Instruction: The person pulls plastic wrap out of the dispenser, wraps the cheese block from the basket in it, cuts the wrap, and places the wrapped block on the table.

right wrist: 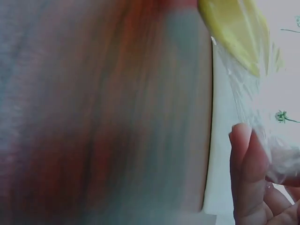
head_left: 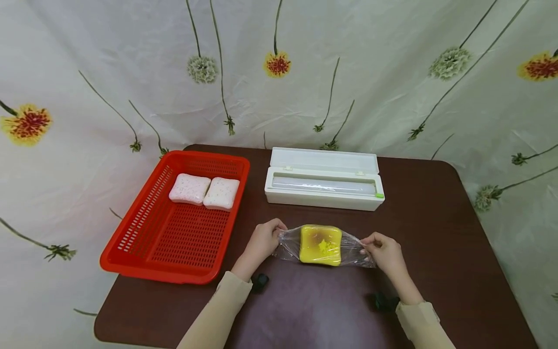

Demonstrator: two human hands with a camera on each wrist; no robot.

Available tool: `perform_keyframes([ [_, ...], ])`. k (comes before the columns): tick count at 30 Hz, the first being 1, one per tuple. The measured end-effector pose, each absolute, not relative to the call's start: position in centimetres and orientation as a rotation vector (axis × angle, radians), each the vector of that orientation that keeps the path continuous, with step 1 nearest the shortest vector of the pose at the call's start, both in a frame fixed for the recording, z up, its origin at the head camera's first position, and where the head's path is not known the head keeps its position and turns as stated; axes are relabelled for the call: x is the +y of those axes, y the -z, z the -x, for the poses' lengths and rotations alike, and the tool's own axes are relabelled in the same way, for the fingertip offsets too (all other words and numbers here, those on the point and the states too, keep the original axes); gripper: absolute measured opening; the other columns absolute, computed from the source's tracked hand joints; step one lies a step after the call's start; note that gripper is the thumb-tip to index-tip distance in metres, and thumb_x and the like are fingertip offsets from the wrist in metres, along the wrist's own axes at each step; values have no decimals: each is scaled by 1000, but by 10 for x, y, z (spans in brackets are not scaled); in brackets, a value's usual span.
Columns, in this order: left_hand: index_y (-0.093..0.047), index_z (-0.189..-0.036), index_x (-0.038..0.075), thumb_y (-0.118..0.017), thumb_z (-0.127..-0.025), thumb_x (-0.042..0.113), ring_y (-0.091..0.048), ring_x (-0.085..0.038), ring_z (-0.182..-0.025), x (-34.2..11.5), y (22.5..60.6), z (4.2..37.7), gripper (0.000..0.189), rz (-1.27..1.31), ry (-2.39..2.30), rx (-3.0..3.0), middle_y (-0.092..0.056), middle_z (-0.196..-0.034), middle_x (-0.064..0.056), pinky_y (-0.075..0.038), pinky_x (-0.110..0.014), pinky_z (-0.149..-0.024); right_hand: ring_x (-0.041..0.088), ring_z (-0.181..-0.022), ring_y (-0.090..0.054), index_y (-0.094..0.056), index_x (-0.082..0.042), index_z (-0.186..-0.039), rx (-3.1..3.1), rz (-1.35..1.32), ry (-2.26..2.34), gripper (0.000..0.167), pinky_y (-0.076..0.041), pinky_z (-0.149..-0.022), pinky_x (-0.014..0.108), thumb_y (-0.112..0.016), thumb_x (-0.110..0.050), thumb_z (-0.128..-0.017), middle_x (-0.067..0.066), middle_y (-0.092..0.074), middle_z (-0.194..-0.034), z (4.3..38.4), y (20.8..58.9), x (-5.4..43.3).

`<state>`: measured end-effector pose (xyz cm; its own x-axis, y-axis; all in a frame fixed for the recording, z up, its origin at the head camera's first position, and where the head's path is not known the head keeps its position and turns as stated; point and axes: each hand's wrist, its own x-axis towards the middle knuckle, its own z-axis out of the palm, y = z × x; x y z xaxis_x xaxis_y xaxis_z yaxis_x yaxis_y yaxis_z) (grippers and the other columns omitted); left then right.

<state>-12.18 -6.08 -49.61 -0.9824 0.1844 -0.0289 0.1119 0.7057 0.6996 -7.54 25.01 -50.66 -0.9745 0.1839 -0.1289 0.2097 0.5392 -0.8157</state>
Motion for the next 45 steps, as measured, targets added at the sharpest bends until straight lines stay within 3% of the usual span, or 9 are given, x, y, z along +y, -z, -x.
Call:
perform_keyframes([
  [9,-72,-88,10,-57,-91,-5,-66,-22,-81,-62,507,122,22,-270,-1109,2819,-73,-88,-8,-56,-39,-77,11,-59,-66,-74,5,-95,2609,-398,1473,12,-53,-52,23,-62,3,-92,12,-74,-76,66,512,248],
  [21,-74,-93,6,-53,-90,-11,-67,-30,-95,-60,514,122,28,-277,-1104,2817,-72,-98,-12,-55,-43,-86,13,-67,-71,-74,4,-103,2633,-445,1429,18,-47,-50,21,-60,0,-93,14,-75,-81,63,519,245],
  [27,-73,-109,4,-48,-85,-15,-64,-34,-106,-60,515,121,39,-326,-1078,2802,-70,-110,-14,-53,-46,-92,17,-71,-72,-74,4,-103,2681,-407,1398,20,-48,-52,20,-57,2,-93,15,-75,-83,61,518,244],
  [32,-65,-125,6,-46,-83,-16,-52,-35,-123,-57,516,115,51,-396,-1092,2833,-65,-124,-13,-48,-47,-100,16,-71,-71,-72,2,-107,2698,-368,1380,22,-49,-55,20,-55,2,-93,15,-74,-84,59,518,243],
  [37,-69,-117,6,-51,-81,-17,-42,-38,-132,-53,508,102,46,-519,-1194,3005,-60,-129,-15,-48,-50,-101,15,-71,-70,-68,-3,-109,2734,-321,1322,20,-46,-51,24,-55,0,-94,14,-73,-90,56,516,245],
  [42,-72,-107,8,-57,-79,-16,-46,-38,-126,-48,497,83,39,-689,-1229,3043,-62,-124,-13,-45,-55,-100,11,-60,-60,-67,-6,-97,2776,-194,1204,19,-44,-49,25,-54,5,-90,6,-68,-80,45,510,241],
  [45,-73,-105,9,-59,-79,-15,-48,-34,-121,-45,492,72,38,-748,-1205,3021,-64,-121,-10,-43,-54,-99,7,-59,-52,-69,-10,-89,2785,-93,1139,19,-44,-51,23,-57,6,-87,2,-65,-87,36,506,235],
])
